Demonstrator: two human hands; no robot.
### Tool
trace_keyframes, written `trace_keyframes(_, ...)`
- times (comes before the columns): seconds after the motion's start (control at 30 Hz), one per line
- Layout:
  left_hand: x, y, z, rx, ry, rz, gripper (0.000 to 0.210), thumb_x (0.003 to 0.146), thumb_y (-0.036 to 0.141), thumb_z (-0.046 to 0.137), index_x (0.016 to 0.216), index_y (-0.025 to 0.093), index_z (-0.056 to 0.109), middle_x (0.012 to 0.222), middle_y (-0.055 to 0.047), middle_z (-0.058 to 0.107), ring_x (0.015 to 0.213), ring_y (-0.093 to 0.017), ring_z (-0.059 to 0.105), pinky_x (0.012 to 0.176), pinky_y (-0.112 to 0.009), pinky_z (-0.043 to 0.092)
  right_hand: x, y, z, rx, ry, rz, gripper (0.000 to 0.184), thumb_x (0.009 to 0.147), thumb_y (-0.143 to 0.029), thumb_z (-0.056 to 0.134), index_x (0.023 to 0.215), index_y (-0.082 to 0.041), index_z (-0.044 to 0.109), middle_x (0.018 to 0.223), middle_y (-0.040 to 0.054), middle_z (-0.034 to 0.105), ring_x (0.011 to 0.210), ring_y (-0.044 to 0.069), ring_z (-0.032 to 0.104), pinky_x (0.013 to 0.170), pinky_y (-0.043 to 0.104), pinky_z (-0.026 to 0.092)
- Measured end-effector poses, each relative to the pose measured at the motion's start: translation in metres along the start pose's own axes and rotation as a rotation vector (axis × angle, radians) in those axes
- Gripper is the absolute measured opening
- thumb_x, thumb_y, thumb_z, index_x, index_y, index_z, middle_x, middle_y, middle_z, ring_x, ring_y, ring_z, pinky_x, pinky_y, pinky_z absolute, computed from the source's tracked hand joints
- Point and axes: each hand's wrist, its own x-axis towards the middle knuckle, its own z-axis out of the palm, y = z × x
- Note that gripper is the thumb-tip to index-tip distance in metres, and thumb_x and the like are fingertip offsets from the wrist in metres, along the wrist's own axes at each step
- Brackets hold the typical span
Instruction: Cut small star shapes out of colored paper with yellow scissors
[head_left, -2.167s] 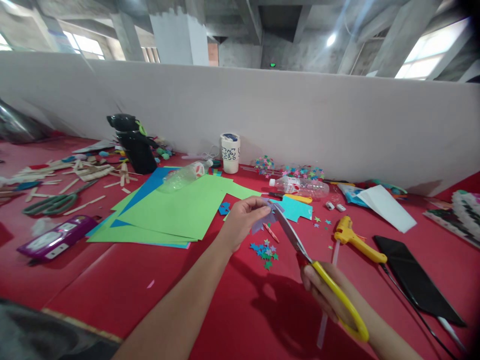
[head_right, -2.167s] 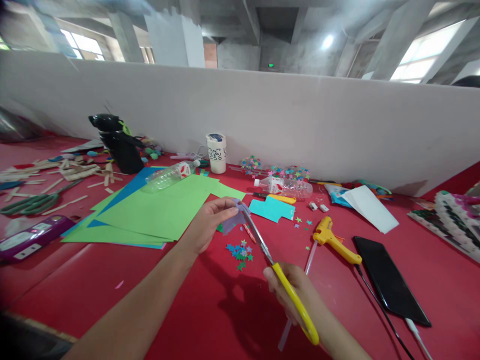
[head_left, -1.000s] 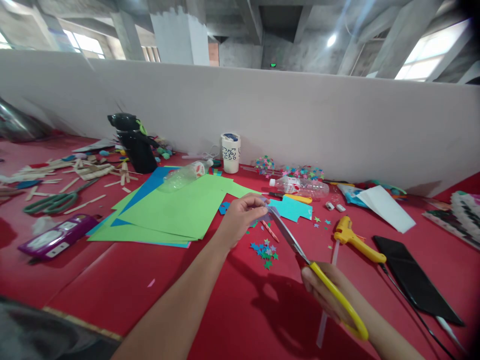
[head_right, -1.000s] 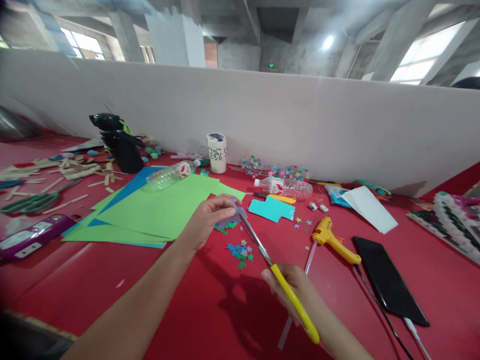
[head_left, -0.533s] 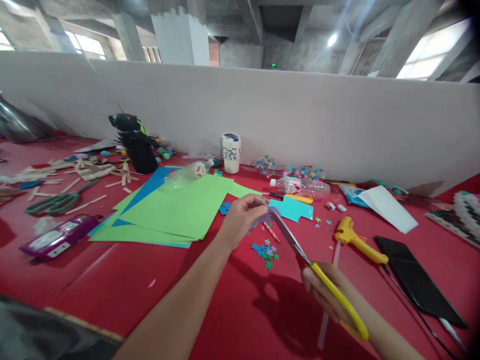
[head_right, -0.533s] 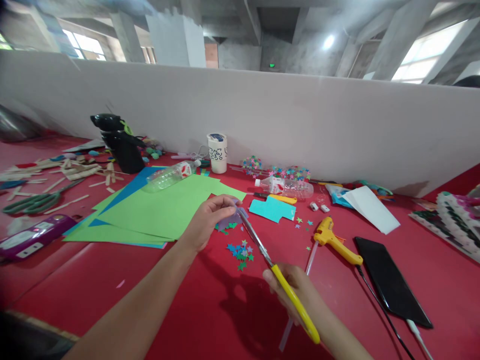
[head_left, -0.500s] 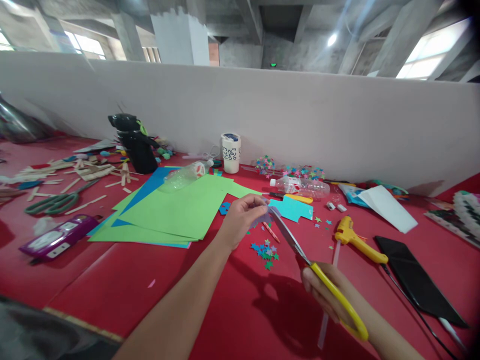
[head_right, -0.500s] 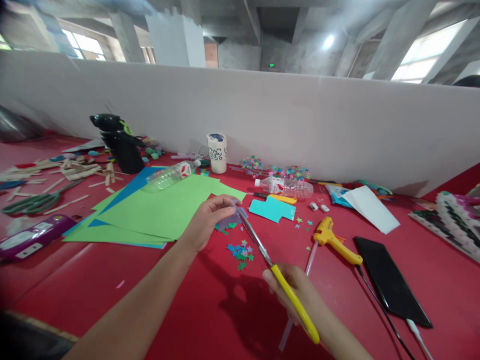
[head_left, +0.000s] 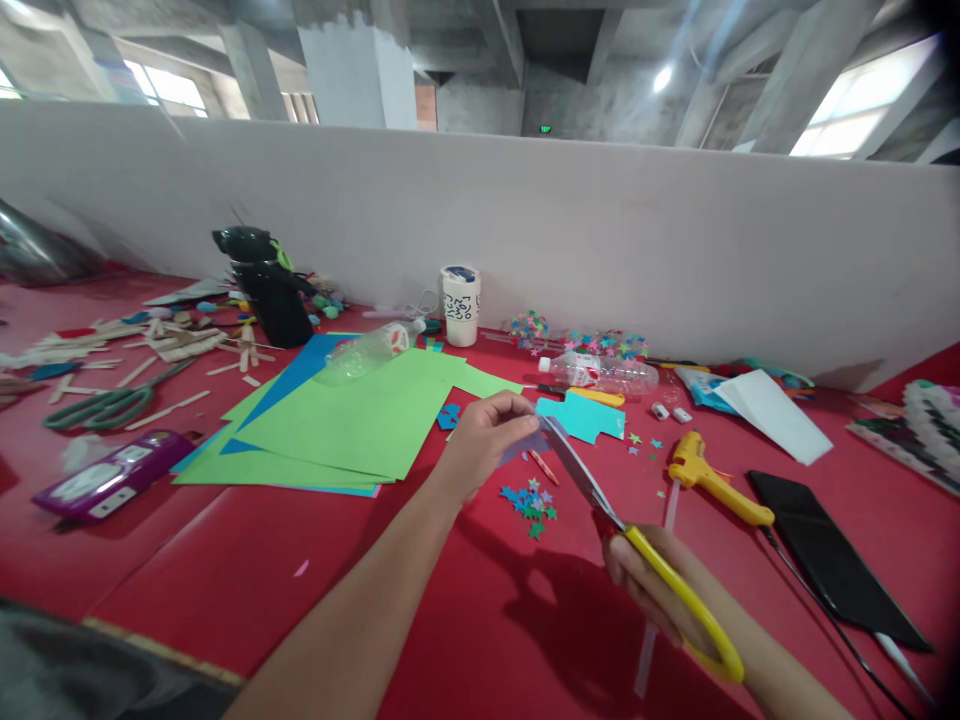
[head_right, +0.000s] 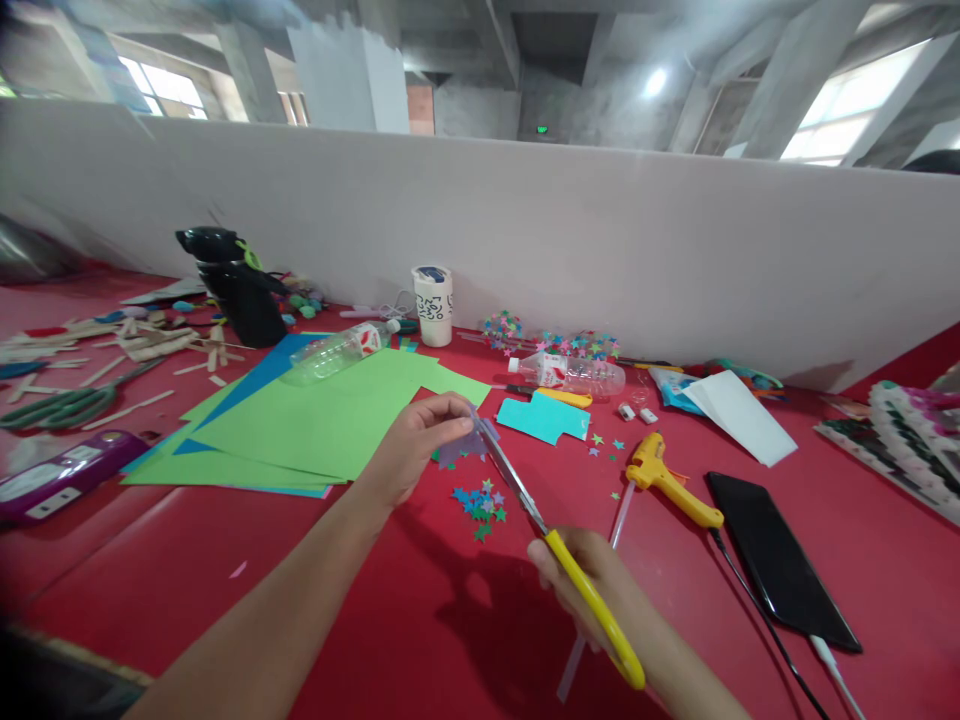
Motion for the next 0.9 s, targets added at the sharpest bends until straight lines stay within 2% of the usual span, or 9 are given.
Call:
trace_keyframes(0.33, 0.0, -0.004, 0.002, -0.005, 0.034, 0.004, 0.011, 0.069, 0.026, 0.058, 0.071, 0.016, 0.059, 0.067, 0.001, 0.053, 0.061, -0.01, 0.046, 0.059, -0.023, 0.035, -0.001, -0.002, 0.001, 0.035, 0.005, 0.001, 0.05, 0.074, -0.068, 0.037, 0.061, -0.02, 0.041, 0.036, -0.0114, 0.028, 0.025, 0.002, 0.023, 0.029, 0.015, 0.016)
trace_keyframes(0.63, 0.0, -0.011, 0.01, -0.054, 0.022, -0.007, 0.009, 0.068, 0.023, 0.06, 0.07, 0.015, 0.059, 0.067, 0.001, 0.052, 0.064, -0.009, 0.045, 0.064, -0.023, 0.036, 0.0, 0.002, 0.003, 0.118, -0.01, -0.004, 0.055, 0.072, -0.072, 0.037, 0.068, -0.018, 0.046, 0.04, -0.0105, 0.032, 0.028, 0.003, 0.026, 0.031, 0.015, 0.023)
trace_keyframes(0.9, 0.0, -0.009, 0.01, -0.088, 0.044, -0.021, 0.007, 0.064, 0.02, 0.063, 0.067, 0.015, 0.06, 0.068, 0.002, 0.054, 0.065, -0.01, 0.046, 0.066, -0.023, 0.036, -0.002, -0.001, 0.002, 0.079, 0.01, 0.001, 0.055, 0.071, -0.072, 0.037, 0.065, -0.019, 0.044, 0.04, -0.0111, 0.028, 0.028, 0.003, 0.023, 0.032, 0.017, 0.021)
